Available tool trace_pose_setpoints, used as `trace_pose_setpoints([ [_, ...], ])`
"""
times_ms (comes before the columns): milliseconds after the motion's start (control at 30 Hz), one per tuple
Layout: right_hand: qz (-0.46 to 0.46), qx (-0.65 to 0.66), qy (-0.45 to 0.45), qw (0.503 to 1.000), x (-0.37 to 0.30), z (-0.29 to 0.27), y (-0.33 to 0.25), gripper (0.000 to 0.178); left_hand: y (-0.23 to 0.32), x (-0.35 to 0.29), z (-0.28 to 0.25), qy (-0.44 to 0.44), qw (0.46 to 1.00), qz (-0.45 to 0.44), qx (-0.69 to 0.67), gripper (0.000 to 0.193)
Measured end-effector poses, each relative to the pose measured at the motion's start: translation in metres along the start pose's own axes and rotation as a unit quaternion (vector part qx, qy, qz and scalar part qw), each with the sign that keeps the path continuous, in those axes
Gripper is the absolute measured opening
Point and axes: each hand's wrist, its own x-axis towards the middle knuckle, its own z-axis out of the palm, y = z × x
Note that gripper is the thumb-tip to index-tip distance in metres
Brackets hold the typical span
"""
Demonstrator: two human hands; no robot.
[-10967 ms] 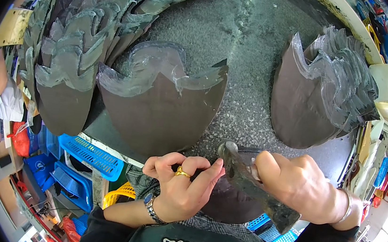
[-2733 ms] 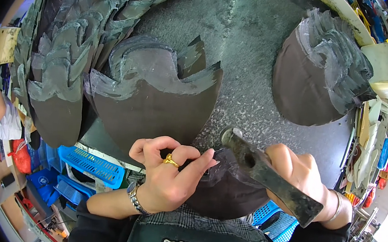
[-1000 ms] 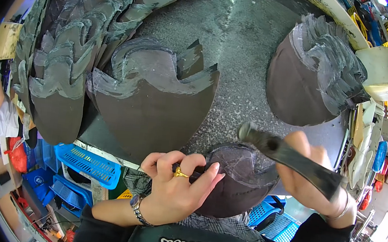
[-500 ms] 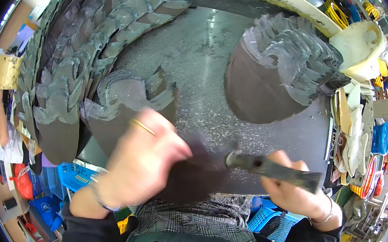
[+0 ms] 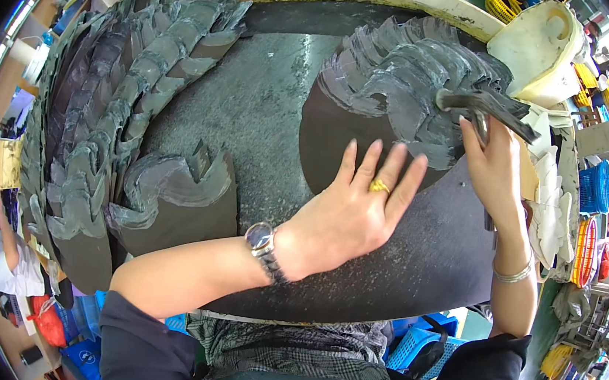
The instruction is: The person folds the edges of leather pieces by hand and hammers them down with a hammer.
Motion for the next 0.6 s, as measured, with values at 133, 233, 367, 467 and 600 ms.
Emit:
trace_pose_setpoints([
  [133,-0.008,-0.026,-0.031,0.999,0.004,0.012,0.007,0.022,-0.03,-0.005,-0.016,0.036,0.978,-0.057,-0.199,0.048],
  [233,-0.004,0.001,-0.052,0.999,-0.002,0.01,0.01,0.021,-0.025,-0.016,-0.047,-0.034,0.977,-0.023,-0.208,0.052],
  [367,-0.011,-0.038,-0.045,0.998,-0.003,0.016,0.001,0.024,-0.032,0.006,-0.043,-0.099,0.967,0.019,-0.236,0.064],
  [467,-0.035,-0.049,-0.048,0.997,0.0,0.015,0.0,0.025,-0.065,0.049,-0.001,0.056,0.995,-0.053,-0.068,0.039],
  [600,-0.063,-0.03,-0.026,0.997,0.002,0.02,0.002,0.022,-0.086,0.069,0.043,0.095,0.993,-0.069,-0.033,0.028],
])
